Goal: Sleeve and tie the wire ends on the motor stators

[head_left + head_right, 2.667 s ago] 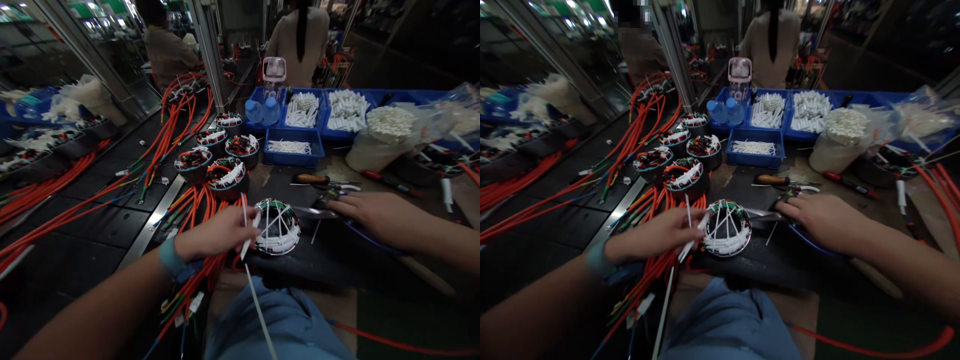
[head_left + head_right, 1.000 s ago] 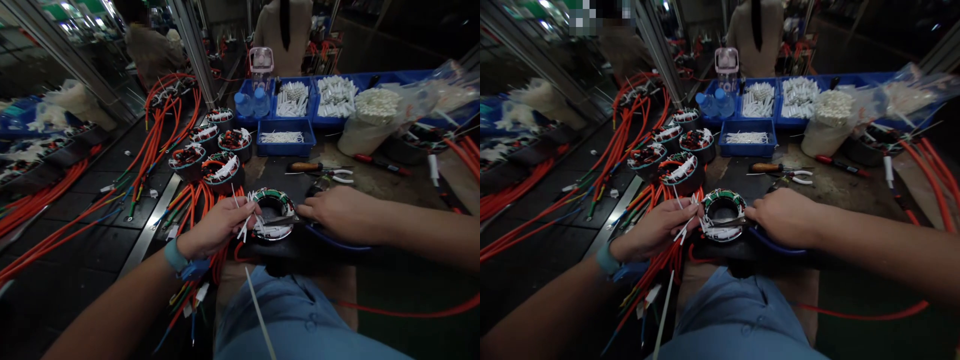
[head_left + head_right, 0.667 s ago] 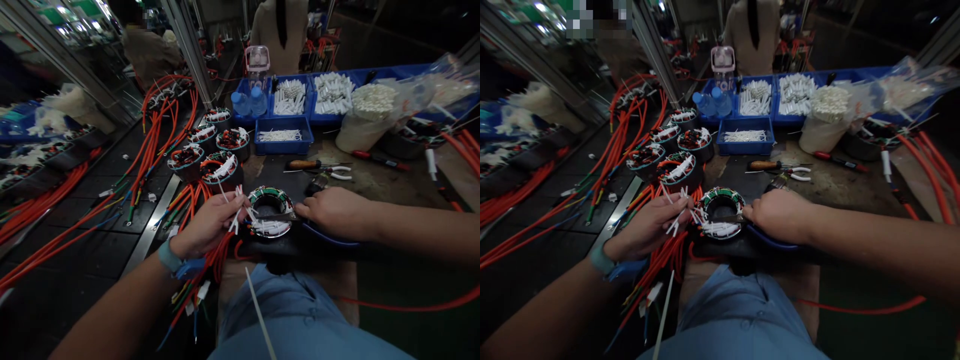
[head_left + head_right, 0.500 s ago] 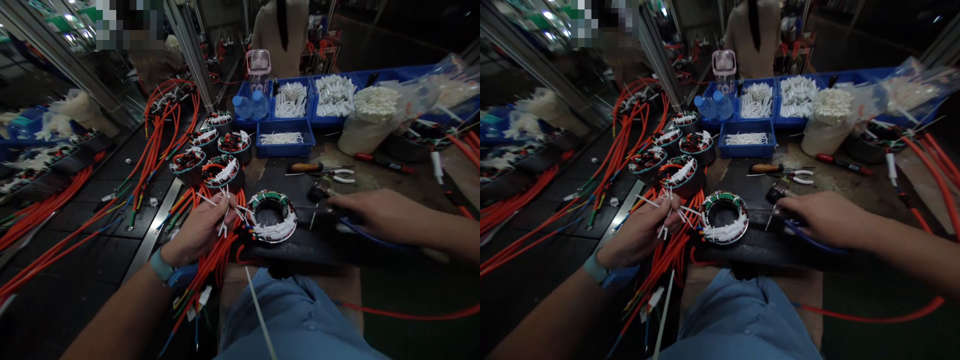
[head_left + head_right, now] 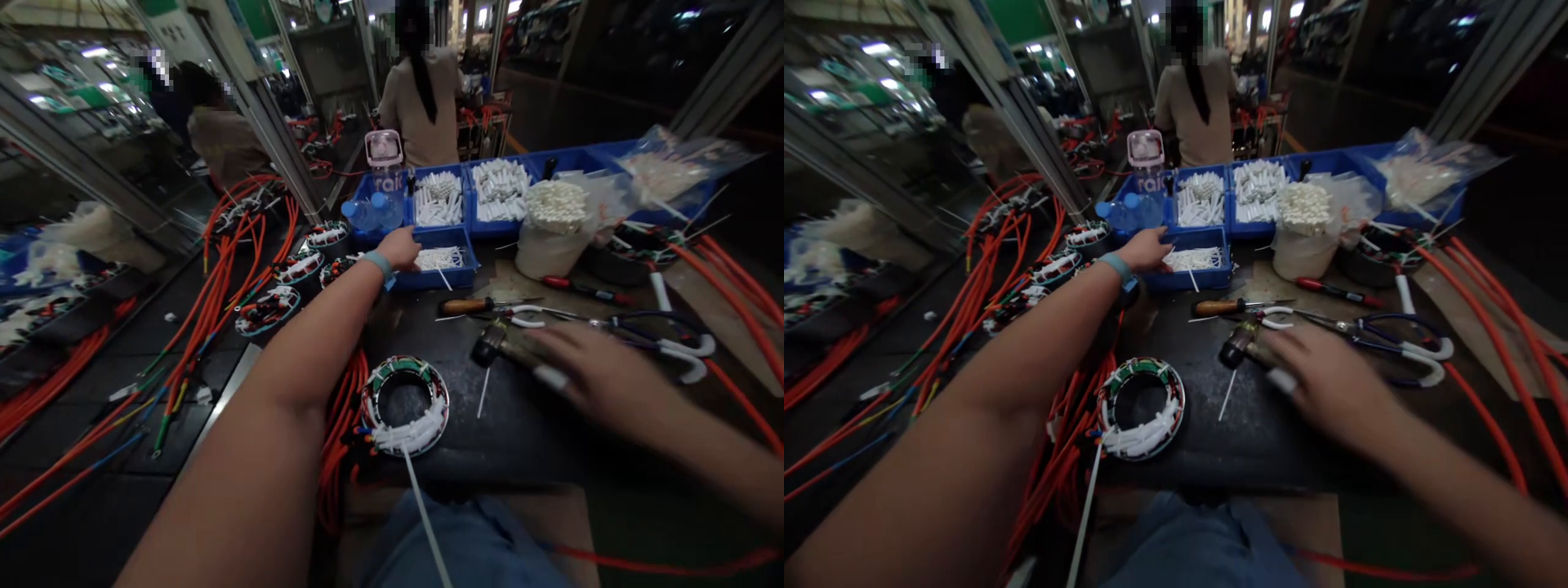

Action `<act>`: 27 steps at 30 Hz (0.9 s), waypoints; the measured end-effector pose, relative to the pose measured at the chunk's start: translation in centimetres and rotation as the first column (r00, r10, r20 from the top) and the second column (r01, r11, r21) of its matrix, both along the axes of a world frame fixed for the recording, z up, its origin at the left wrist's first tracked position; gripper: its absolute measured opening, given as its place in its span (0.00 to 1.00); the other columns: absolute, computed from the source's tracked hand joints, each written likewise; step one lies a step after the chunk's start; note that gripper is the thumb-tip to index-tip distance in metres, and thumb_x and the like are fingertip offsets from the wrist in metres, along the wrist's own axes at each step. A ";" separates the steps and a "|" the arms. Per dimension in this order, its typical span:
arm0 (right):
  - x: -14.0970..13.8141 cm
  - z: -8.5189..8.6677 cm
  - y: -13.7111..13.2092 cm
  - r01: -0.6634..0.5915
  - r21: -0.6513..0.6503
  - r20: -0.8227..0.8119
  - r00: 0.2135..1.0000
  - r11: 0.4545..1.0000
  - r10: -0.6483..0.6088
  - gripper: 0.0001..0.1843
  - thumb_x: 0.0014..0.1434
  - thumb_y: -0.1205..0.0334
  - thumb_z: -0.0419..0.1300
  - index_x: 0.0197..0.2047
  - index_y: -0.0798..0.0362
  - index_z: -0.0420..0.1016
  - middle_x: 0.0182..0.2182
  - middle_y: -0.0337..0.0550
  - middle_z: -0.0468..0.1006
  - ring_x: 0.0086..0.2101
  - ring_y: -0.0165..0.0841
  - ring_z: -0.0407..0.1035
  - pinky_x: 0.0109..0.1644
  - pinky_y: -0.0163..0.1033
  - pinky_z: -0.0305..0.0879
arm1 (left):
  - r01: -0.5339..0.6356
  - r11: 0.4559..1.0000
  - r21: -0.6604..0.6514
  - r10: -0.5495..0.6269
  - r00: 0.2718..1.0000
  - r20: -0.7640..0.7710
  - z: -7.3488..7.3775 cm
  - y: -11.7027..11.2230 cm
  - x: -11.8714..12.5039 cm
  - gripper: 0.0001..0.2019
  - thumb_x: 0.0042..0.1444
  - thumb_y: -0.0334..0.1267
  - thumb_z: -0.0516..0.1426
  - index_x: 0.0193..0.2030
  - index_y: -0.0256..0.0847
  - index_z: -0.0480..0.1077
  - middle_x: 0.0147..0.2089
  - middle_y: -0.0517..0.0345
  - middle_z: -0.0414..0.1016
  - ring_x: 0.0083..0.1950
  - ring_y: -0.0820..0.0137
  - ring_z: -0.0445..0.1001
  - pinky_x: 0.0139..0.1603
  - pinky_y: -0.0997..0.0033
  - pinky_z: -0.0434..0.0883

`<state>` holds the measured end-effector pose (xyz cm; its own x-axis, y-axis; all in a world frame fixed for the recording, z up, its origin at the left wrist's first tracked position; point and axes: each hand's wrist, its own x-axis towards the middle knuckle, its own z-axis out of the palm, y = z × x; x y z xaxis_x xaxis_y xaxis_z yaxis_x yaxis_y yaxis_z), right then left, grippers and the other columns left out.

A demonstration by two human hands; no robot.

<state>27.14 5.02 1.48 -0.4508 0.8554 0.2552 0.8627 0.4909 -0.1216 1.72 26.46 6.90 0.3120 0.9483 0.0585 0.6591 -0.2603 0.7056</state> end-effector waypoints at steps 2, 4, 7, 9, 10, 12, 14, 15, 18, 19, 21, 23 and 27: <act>-6.2 -0.2 -1.7 -0.245 -0.027 -0.146 0.960 0.969 0.239 0.32 0.55 0.60 0.57 0.63 0.53 0.57 0.56 0.53 0.65 0.56 0.44 0.58 0.59 0.50 0.55 | 0.020 0.998 -0.063 -0.020 1.000 0.006 -1.0 -2.8 -1.9 0.20 0.59 0.30 0.52 0.58 0.30 0.63 0.42 0.44 0.76 0.30 0.68 0.76 0.32 0.68 0.71; -11.1 -0.9 -2.9 -0.429 -0.058 -0.199 0.890 0.902 0.411 0.38 0.52 0.58 0.59 0.64 0.54 0.54 0.56 0.51 0.65 0.57 0.44 0.54 0.63 0.52 0.45 | 0.072 0.987 -0.142 -0.065 0.997 0.050 -1.9 -6.5 -4.4 0.21 0.60 0.32 0.50 0.60 0.33 0.61 0.44 0.45 0.76 0.31 0.68 0.77 0.34 0.67 0.73; -14.9 -2.0 -3.2 -0.489 -0.112 -0.239 0.858 0.865 0.454 0.32 0.49 0.60 0.60 0.59 0.55 0.62 0.46 0.49 0.71 0.51 0.42 0.58 0.62 0.51 0.43 | 0.056 0.985 -0.165 -0.026 0.983 0.181 -2.8 -12.5 -8.4 0.24 0.58 0.34 0.53 0.61 0.32 0.59 0.49 0.44 0.75 0.42 0.65 0.77 0.47 0.62 0.72; -15.2 -2.4 -2.5 -0.487 -0.131 -0.259 0.857 0.863 0.445 0.22 0.50 0.60 0.59 0.50 0.55 0.68 0.39 0.46 0.72 0.46 0.40 0.60 0.58 0.50 0.49 | 0.023 0.987 -0.158 0.022 0.961 0.274 -3.4 -16.4 -10.6 0.22 0.58 0.38 0.53 0.59 0.33 0.61 0.52 0.44 0.73 0.49 0.63 0.75 0.54 0.60 0.69; -14.9 -2.3 -2.0 -0.498 -0.131 -0.264 0.851 0.857 0.454 0.18 0.51 0.60 0.59 0.46 0.54 0.70 0.37 0.46 0.72 0.44 0.40 0.60 0.56 0.49 0.50 | 0.019 0.983 -0.183 0.040 0.947 0.318 -3.9 -18.3 -11.5 0.22 0.59 0.41 0.53 0.59 0.35 0.62 0.53 0.44 0.72 0.51 0.62 0.74 0.55 0.58 0.68; -13.6 -1.8 -0.4 -0.542 -0.123 -0.242 0.829 0.831 0.505 0.14 0.53 0.60 0.58 0.44 0.53 0.71 0.35 0.45 0.72 0.45 0.40 0.60 0.55 0.50 0.50 | 0.013 0.967 -0.256 0.084 0.927 0.364 -5.0 -22.4 -12.5 0.24 0.58 0.45 0.53 0.60 0.38 0.61 0.57 0.44 0.70 0.57 0.59 0.69 0.58 0.56 0.66; -11.9 -1.1 1.5 -0.565 -0.092 -0.200 0.817 0.820 0.540 0.14 0.54 0.60 0.59 0.44 0.50 0.72 0.41 0.46 0.72 0.50 0.43 0.58 0.58 0.54 0.47 | -0.076 0.958 -0.277 0.159 0.943 0.293 -6.7 -26.6 -12.4 0.32 0.51 0.45 0.59 0.63 0.40 0.58 0.62 0.44 0.64 0.61 0.55 0.64 0.62 0.51 0.62; -11.1 -0.7 2.4 -0.545 -0.073 -0.193 0.830 0.835 0.524 0.16 0.53 0.59 0.59 0.46 0.49 0.72 0.45 0.47 0.71 0.54 0.45 0.55 0.59 0.56 0.45 | -0.088 0.956 -0.281 0.157 0.960 0.232 -7.7 -28.7 -12.0 0.37 0.46 0.43 0.63 0.63 0.41 0.57 0.63 0.44 0.61 0.63 0.53 0.61 0.64 0.49 0.58; -9.6 -0.7 2.9 -0.261 -0.045 -0.366 0.903 0.964 0.227 0.20 0.54 0.59 0.59 0.52 0.48 0.68 0.53 0.51 0.66 0.56 0.47 0.55 0.59 0.59 0.49 | -0.089 0.949 -0.304 0.161 0.961 0.223 -11.2 -34.2 -10.4 0.43 0.44 0.41 0.64 0.67 0.43 0.50 0.67 0.45 0.53 0.67 0.53 0.53 0.68 0.50 0.52; -9.5 -1.1 2.2 -0.127 -0.098 -0.486 0.872 0.987 0.064 0.20 0.55 0.59 0.59 0.52 0.48 0.67 0.51 0.52 0.67 0.54 0.46 0.59 0.57 0.58 0.53 | -0.109 0.948 -0.300 0.192 0.946 0.260 -12.4 -35.6 -10.0 0.41 0.47 0.40 0.63 0.67 0.44 0.49 0.68 0.46 0.53 0.68 0.55 0.53 0.68 0.52 0.53; -10.3 -2.4 -0.6 -0.029 -0.343 -0.699 0.676 0.939 -0.235 0.18 0.55 0.59 0.58 0.50 0.49 0.66 0.45 0.51 0.71 0.47 0.43 0.66 0.53 0.56 0.60 | -0.182 0.933 -0.310 0.289 0.892 0.347 -14.7 -37.5 -9.5 0.33 0.52 0.39 0.59 0.64 0.45 0.53 0.66 0.47 0.55 0.66 0.58 0.56 0.67 0.55 0.57; -12.4 -4.0 -3.9 -0.287 -0.582 -0.786 0.436 0.761 -0.437 0.21 0.52 0.56 0.62 0.49 0.49 0.65 0.44 0.49 0.73 0.45 0.41 0.69 0.52 0.53 0.63 | -0.284 0.890 -0.356 0.420 0.813 0.403 -16.5 -38.1 -9.1 0.26 0.54 0.39 0.55 0.60 0.43 0.56 0.62 0.45 0.59 0.63 0.59 0.62 0.64 0.57 0.61; -17.9 -5.7 -7.9 -0.716 -0.521 -0.720 0.077 0.464 -0.689 0.30 0.44 0.59 0.68 0.50 0.47 0.65 0.48 0.45 0.72 0.47 0.37 0.68 0.58 0.48 0.59 | -0.239 0.892 -0.384 0.361 0.888 0.285 -17.3 -36.9 -7.3 0.31 0.44 0.41 0.63 0.56 0.40 0.62 0.60 0.44 0.63 0.62 0.53 0.61 0.63 0.51 0.59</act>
